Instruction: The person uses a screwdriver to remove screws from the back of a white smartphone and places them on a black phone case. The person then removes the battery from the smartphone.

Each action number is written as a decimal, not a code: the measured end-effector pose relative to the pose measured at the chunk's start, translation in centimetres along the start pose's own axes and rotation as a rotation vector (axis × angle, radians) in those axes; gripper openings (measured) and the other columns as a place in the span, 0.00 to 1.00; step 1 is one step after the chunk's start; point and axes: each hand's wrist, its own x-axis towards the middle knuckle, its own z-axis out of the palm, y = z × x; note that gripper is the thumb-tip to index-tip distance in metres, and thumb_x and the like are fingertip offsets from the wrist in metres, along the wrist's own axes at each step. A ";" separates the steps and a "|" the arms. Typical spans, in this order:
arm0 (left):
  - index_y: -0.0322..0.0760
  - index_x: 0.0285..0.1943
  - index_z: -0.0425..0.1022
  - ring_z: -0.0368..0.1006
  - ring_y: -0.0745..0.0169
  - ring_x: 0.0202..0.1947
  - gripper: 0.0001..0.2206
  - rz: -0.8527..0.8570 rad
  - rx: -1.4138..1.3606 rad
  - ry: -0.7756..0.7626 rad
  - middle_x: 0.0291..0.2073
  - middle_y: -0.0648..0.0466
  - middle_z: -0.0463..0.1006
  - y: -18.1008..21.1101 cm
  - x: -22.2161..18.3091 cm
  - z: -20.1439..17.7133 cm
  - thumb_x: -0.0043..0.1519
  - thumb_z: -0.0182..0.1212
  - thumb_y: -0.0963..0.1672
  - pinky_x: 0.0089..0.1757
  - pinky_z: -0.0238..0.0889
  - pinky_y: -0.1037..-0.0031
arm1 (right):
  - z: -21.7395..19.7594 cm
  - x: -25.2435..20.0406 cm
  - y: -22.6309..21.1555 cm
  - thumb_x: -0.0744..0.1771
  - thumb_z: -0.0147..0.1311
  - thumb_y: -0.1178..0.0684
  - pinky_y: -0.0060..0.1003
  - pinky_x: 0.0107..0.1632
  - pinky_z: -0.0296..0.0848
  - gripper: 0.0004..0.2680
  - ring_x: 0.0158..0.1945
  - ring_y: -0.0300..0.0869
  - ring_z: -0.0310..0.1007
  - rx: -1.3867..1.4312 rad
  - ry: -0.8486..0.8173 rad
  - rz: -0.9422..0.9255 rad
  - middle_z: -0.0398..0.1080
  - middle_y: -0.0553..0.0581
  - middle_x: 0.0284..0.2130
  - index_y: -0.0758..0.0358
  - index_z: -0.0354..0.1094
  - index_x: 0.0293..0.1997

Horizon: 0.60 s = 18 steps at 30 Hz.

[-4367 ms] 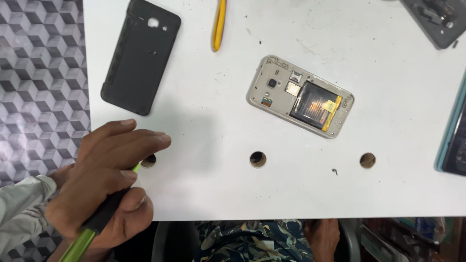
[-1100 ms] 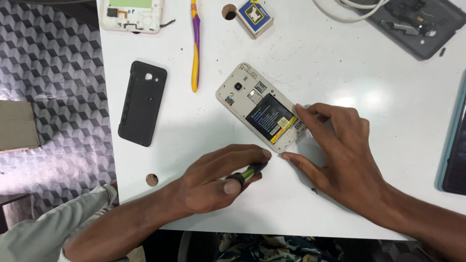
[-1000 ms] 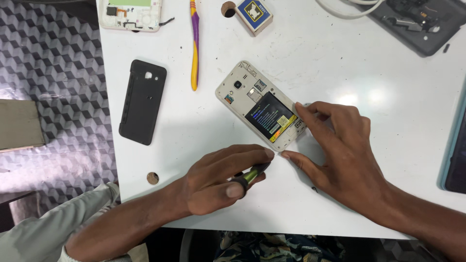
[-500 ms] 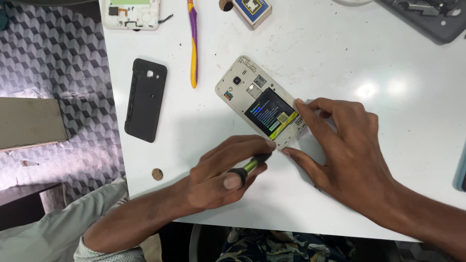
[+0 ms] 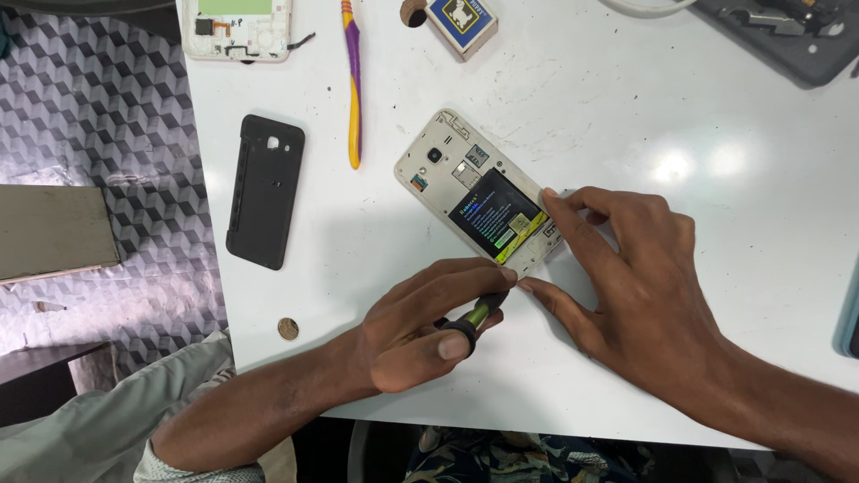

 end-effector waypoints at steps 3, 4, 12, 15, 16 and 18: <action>0.44 0.65 0.51 0.77 0.34 0.60 0.15 -0.009 -0.019 -0.003 0.60 0.32 0.70 0.0 0.1 -0.1 0.75 0.53 0.41 0.53 0.79 0.56 | 0.1 0.0 0.1 0.61 0.66 0.43 0.51 0.48 0.57 0.30 0.52 0.50 0.62 0.004 -0.004 0.002 0.62 0.68 0.56 0.70 0.60 0.68; 0.43 0.65 0.51 0.76 0.34 0.60 0.15 -0.002 -0.019 0.000 0.60 0.32 0.70 0.0 0.1 -0.1 0.76 0.52 0.41 0.53 0.78 0.57 | 0.1 0.0 0.1 0.61 0.66 0.43 0.51 0.48 0.57 0.30 0.52 0.50 0.62 0.007 -0.005 0.003 0.62 0.68 0.56 0.70 0.59 0.68; 0.41 0.65 0.53 0.76 0.30 0.57 0.17 -0.024 -0.089 -0.011 0.57 0.30 0.69 0.1 0.6 -0.2 0.71 0.53 0.39 0.51 0.83 0.55 | 0.1 -0.1 0.2 0.61 0.66 0.44 0.51 0.49 0.57 0.31 0.53 0.51 0.62 0.001 -0.016 0.005 0.62 0.68 0.57 0.70 0.59 0.68; 0.47 0.67 0.54 0.77 0.34 0.60 0.21 0.068 0.050 -0.054 0.60 0.35 0.72 0.1 0.9 -0.4 0.75 0.61 0.36 0.53 0.82 0.59 | 0.1 -0.1 0.2 0.61 0.66 0.45 0.51 0.49 0.57 0.31 0.53 0.51 0.62 0.000 -0.012 0.004 0.62 0.68 0.57 0.69 0.59 0.69; 0.47 0.67 0.54 0.77 0.35 0.58 0.22 0.073 0.038 -0.057 0.59 0.35 0.72 0.1 1.0 -0.5 0.74 0.61 0.36 0.53 0.81 0.58 | 0.2 -0.1 0.2 0.61 0.66 0.45 0.51 0.49 0.57 0.31 0.54 0.50 0.62 0.000 -0.010 0.003 0.62 0.68 0.57 0.69 0.59 0.69; 0.48 0.67 0.53 0.78 0.36 0.56 0.23 0.083 0.013 -0.062 0.56 0.36 0.73 0.2 1.2 -0.8 0.72 0.63 0.36 0.52 0.80 0.55 | 0.2 -0.1 0.2 0.61 0.66 0.45 0.51 0.49 0.57 0.31 0.54 0.50 0.62 0.011 -0.010 0.002 0.62 0.68 0.57 0.69 0.58 0.69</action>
